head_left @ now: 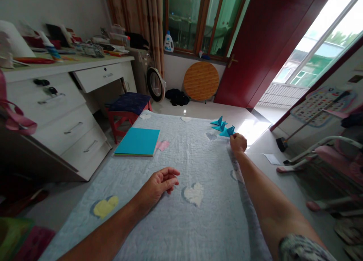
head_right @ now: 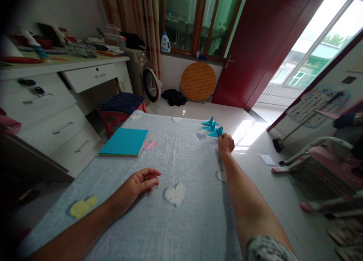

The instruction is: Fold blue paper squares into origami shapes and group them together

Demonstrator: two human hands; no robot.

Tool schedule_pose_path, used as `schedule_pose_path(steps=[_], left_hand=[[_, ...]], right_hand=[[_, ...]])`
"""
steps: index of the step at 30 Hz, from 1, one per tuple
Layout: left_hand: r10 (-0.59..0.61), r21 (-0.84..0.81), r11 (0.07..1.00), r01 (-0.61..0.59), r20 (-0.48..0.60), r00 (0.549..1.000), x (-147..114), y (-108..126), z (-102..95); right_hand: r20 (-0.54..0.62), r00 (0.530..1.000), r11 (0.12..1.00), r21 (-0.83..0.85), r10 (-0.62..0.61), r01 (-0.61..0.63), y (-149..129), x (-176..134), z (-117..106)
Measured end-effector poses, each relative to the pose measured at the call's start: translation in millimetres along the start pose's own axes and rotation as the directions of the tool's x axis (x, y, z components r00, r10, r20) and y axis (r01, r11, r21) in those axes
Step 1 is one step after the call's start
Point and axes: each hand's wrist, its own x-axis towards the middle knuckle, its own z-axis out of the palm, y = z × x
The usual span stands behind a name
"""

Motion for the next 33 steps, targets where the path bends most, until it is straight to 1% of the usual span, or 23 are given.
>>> schedule_pose_path(steps=[5, 19, 26, 30, 33], left_hand=[[-0.010, 0.002, 1.000, 0.010, 0.001, 1.000, -1.1, 1.3, 0.1], [-0.025, 0.003, 1.000, 0.025, 0.006, 1.000, -2.0, 3.1, 1.9], [-0.017, 0.003, 1.000, 0.017, 0.019, 1.000, -1.0, 1.9, 0.9], [-0.003, 0.006, 1.000, 0.003, 0.026, 1.000, -2.0, 4.0, 2.7], [0.007, 0.001, 1.000, -0.007, 0.022, 1.000, -2.5, 4.6, 3.6]], right_hand=[[0.083, 0.997, 1.000, -0.002, -0.007, 0.007, 0.2, 2.2, 12.0], [0.108, 0.994, 1.000, -0.007, -0.016, 0.017, -3.8, 4.6, 14.2], [0.100, 0.994, 0.999, 0.017, -0.043, 0.041, -1.7, -0.1, 9.2], [0.084, 0.993, 0.995, 0.052, -0.084, 0.080, 0.7, -12.9, 1.1], [0.068, 0.989, 0.988, 0.086, -0.133, 0.127, -4.2, -28.0, -6.5]])
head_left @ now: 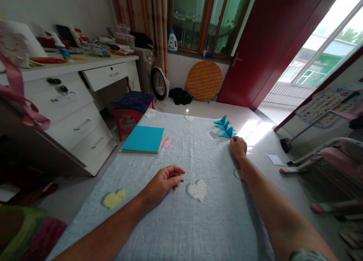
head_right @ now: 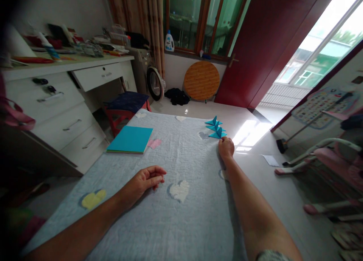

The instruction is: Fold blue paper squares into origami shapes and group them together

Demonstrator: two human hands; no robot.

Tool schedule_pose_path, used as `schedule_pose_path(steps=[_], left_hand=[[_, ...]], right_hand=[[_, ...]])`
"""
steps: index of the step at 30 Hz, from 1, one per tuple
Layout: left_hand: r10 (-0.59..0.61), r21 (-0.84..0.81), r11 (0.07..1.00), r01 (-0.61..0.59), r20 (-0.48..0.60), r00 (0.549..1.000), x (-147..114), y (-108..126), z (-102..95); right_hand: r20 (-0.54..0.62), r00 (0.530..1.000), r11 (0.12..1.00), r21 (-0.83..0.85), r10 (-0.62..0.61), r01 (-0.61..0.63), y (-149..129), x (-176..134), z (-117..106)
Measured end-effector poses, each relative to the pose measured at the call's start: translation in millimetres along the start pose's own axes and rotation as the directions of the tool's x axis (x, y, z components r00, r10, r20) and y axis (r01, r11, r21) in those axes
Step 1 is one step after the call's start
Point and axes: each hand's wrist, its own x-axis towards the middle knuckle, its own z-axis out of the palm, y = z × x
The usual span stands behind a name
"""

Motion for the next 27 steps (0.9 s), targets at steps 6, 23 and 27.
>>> schedule_pose_path(steps=[6, 23, 27], left_hand=[[0.021, 0.018, 1.000, -0.021, -0.002, 1.000, 1.3, -2.3, 0.1], [0.134, 0.050, 0.990, -0.132, -0.040, 0.990, -3.2, -4.3, 13.1], [0.163, 0.054, 0.986, -0.158, -0.101, 0.981, -4.2, -7.2, 16.6]], right_hand=[[0.162, 0.953, 0.964, 0.124, -0.255, 0.237, -44.3, -39.7, -7.8], [0.297, 0.554, 0.597, 0.627, -0.777, 0.501, -197.5, -128.6, 14.0], [0.273, 0.595, 0.590, 0.679, -0.756, 0.438, -216.5, -133.0, 38.9]])
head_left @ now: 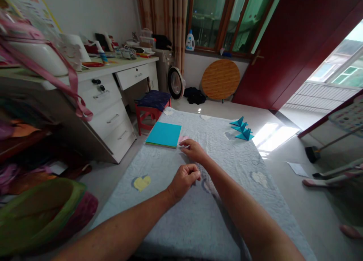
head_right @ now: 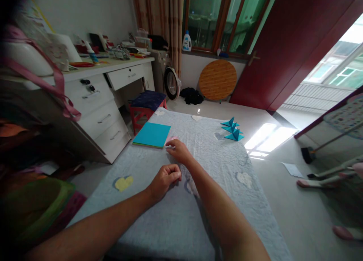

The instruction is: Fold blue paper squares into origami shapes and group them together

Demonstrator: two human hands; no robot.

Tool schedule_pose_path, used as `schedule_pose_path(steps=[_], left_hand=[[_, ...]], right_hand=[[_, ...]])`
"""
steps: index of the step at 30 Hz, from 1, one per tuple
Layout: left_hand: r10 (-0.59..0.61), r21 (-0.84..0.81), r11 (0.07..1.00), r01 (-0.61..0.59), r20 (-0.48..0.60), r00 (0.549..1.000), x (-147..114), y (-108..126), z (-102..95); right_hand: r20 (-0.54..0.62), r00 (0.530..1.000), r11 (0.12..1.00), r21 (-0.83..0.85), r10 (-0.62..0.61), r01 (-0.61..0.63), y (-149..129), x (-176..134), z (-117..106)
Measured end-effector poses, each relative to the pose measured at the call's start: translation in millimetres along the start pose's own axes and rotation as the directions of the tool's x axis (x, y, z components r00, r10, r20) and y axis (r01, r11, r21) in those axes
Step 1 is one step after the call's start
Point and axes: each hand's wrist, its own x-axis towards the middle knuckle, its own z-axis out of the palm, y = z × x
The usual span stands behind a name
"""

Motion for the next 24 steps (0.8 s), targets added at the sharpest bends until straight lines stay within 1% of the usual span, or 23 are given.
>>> schedule_pose_path(steps=[4, 6, 9, 12, 18, 21, 24], left_hand=[[0.019, 0.007, 1.000, -0.019, -0.013, 1.000, -0.6, -2.4, 1.3], [0.015, -0.002, 1.000, -0.015, -0.012, 1.000, -0.4, -2.7, 1.7], [0.022, -0.023, 0.999, -0.022, -0.012, 1.000, -0.2, -2.2, 2.3], [0.036, -0.031, 0.999, -0.037, -0.026, 0.999, -0.9, -1.9, 2.3], [0.060, 0.001, 0.998, -0.060, -0.112, 0.992, -2.7, 0.1, 0.2], [0.021, -0.021, 0.999, -0.024, -0.157, 0.987, -2.2, 10.2, -1.4], [-0.009, -0.072, 0.997, -0.005, -0.200, 0.980, 1.4, 28.2, -6.0]], right_hand=[[-0.109, 0.993, 0.999, 0.017, 0.047, -0.046, 7.6, 7.0, 12.3], [-0.127, 0.991, 0.999, 0.015, 0.048, -0.047, 8.3, 10.6, 13.5], [-0.116, 0.992, 0.999, -0.010, 0.046, -0.048, 4.6, 19.4, 15.0], [-0.112, 0.991, 0.995, -0.060, 0.067, -0.074, -1.8, 28.3, 20.5], [-0.103, 0.987, 0.976, -0.167, 0.120, -0.136, -9.6, 30.3, 30.3], [-0.091, 0.988, 0.971, -0.197, 0.122, -0.138, -8.5, 28.6, 29.8], [-0.079, 0.990, 0.968, -0.212, 0.120, -0.134, -6.0, 28.5, 28.5]])
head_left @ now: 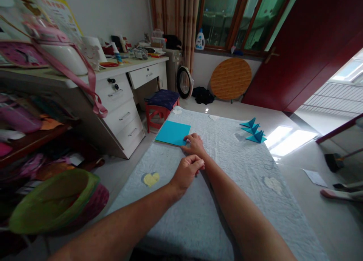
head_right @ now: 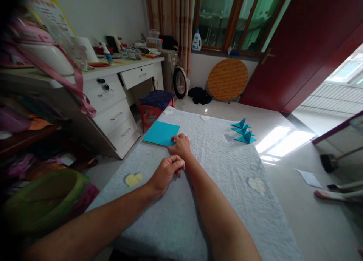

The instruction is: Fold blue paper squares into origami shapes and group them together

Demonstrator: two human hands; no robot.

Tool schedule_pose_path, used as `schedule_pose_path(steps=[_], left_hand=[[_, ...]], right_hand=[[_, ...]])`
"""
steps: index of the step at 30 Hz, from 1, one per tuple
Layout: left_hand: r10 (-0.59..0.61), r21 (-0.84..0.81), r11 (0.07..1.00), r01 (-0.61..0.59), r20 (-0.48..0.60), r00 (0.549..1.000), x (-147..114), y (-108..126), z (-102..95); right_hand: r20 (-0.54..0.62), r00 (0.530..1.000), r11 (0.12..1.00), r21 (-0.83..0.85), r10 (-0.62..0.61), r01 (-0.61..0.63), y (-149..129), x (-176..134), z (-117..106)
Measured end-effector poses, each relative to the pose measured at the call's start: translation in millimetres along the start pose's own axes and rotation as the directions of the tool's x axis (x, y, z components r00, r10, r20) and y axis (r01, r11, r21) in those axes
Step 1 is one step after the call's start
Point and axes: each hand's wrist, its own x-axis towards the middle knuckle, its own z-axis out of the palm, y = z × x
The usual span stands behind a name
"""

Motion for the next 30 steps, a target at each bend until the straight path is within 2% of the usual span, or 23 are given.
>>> schedule_pose_path(steps=[3, 6, 14, 20, 26, 30], left_hand=[[0.052, -0.008, 0.999, -0.053, -0.081, 0.995, 10.5, 16.3, -7.1], [0.134, 0.023, 0.991, -0.132, -0.183, 0.974, 25.7, 19.8, -19.3], [0.187, 0.087, 0.982, -0.167, -0.365, 0.912, 51.4, -12.8, -51.8], [0.183, 0.098, 0.983, -0.155, -0.455, 0.871, 56.3, -24.8, -58.8], [0.174, 0.122, 0.984, -0.127, -0.565, 0.806, 64.6, -36.1, -66.8], [0.202, 0.162, 0.978, -0.132, -0.574, 0.794, 67.9, -42.8, -69.8]], right_hand=[[0.004, 1.000, 1.000, 0.001, -0.006, 0.006, 1.9, 0.0, -0.7], [-0.002, 1.000, 1.000, 0.010, -0.029, 0.029, 2.6, -1.5, -2.0], [-0.042, 0.996, 0.996, 0.018, -0.082, 0.082, 0.9, -5.6, -0.6], [-0.085, 0.992, 0.995, 0.014, -0.098, 0.099, 0.4, -7.6, 6.0], [-0.087, 0.989, 0.990, 0.059, -0.120, 0.125, 2.8, -8.8, 3.9], [-0.083, 0.989, 0.986, 0.099, -0.126, 0.134, 6.9, -6.5, 3.6]])
